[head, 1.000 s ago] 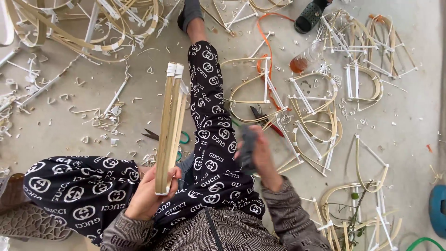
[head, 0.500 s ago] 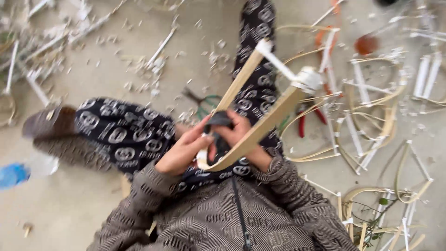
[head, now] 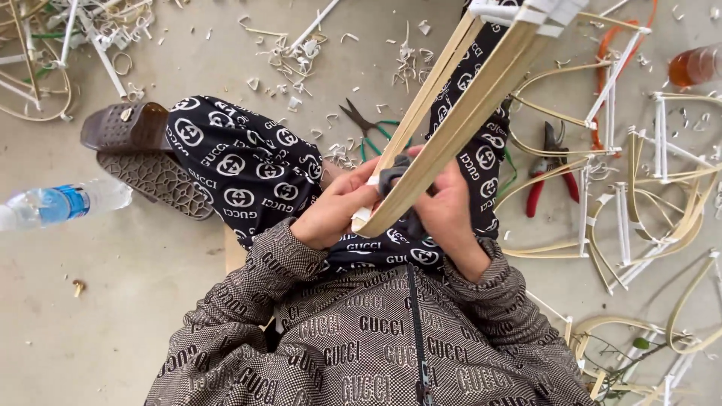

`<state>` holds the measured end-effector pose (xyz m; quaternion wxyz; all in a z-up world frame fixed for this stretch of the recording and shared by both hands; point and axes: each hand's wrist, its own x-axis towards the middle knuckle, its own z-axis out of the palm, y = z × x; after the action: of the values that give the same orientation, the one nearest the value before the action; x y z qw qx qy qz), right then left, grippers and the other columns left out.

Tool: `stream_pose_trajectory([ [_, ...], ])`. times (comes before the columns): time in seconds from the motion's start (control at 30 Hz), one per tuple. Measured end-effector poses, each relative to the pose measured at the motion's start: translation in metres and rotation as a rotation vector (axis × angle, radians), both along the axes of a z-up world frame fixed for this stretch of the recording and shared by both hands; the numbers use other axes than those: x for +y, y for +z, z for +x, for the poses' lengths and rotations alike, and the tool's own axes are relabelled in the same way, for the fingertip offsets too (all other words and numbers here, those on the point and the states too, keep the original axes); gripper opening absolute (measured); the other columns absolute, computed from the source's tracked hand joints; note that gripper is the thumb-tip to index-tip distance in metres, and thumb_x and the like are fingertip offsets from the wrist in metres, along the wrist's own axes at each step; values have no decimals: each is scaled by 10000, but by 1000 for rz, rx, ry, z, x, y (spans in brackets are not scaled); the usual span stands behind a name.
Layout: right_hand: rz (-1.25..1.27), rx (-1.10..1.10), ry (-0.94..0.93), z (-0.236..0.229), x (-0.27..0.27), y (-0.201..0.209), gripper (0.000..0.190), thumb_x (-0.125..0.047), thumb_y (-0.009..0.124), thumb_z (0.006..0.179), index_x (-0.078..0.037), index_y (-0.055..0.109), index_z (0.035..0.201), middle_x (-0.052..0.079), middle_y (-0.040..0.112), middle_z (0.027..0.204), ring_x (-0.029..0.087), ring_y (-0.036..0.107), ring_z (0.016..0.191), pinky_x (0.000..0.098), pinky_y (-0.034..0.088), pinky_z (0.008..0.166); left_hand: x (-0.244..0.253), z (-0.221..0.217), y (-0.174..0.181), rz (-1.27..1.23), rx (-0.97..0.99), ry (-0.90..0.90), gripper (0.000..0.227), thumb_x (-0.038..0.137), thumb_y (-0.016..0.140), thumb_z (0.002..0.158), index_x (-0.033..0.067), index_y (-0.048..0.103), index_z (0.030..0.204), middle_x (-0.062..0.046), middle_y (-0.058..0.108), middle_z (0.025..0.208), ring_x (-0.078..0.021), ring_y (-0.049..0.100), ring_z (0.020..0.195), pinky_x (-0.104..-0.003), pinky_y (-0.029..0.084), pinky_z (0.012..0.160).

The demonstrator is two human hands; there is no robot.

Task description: Assembling curved wooden frame structures using adhesive and tape.

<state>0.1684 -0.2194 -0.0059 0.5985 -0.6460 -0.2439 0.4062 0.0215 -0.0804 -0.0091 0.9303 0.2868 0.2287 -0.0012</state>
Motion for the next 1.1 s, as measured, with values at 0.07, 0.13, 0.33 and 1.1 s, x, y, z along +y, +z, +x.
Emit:
stream_pose_trajectory([
  [0.07, -29, 27, 42, -6, 15, -1, 538, -52, 731, 923, 1, 424, 1362, 90, 695, 1085, 105, 700, 924, 238, 576, 800, -3, -3, -9, -49, -1, -21, 662, 93, 497, 1020, 47, 259, 1637, 47, 672, 858, -5, 571, 640, -170, 441, 549],
  [0.13, -8, -10, 54, -3, 17, -15, 568, -54, 727, 905, 5, 408, 1372, 92, 697, 1103, 113, 698, 958, 246, 574, 831, -3, -14, -29, 12, -82, -62, 638, 118, 497, 1055, 57, 255, 1643, 40, 644, 807, 5, 550, 599, -159, 424, 508],
  [0.33, 122, -580, -85, 48, 42, -13, 519, -37, 752, 965, 55, 482, 1399, 102, 612, 1189, 168, 617, 1069, 318, 543, 945, -4, -13, -3, -67, -28, -111, 614, 74, 492, 1053, 45, 276, 1627, 27, 691, 969, 4, 638, 736, -146, 515, 626],
  [1.1, 125, -20, 199, 6, 23, -52, 314, -68, 703, 976, 21, 598, 1258, 39, 654, 1176, 94, 608, 1119, 265, 499, 994, -6, -23, -32, 28, 44, -105, 503, 177, 599, 1066, -93, 456, 1465, 51, 568, 799, -12, 506, 624, -188, 393, 527],
])
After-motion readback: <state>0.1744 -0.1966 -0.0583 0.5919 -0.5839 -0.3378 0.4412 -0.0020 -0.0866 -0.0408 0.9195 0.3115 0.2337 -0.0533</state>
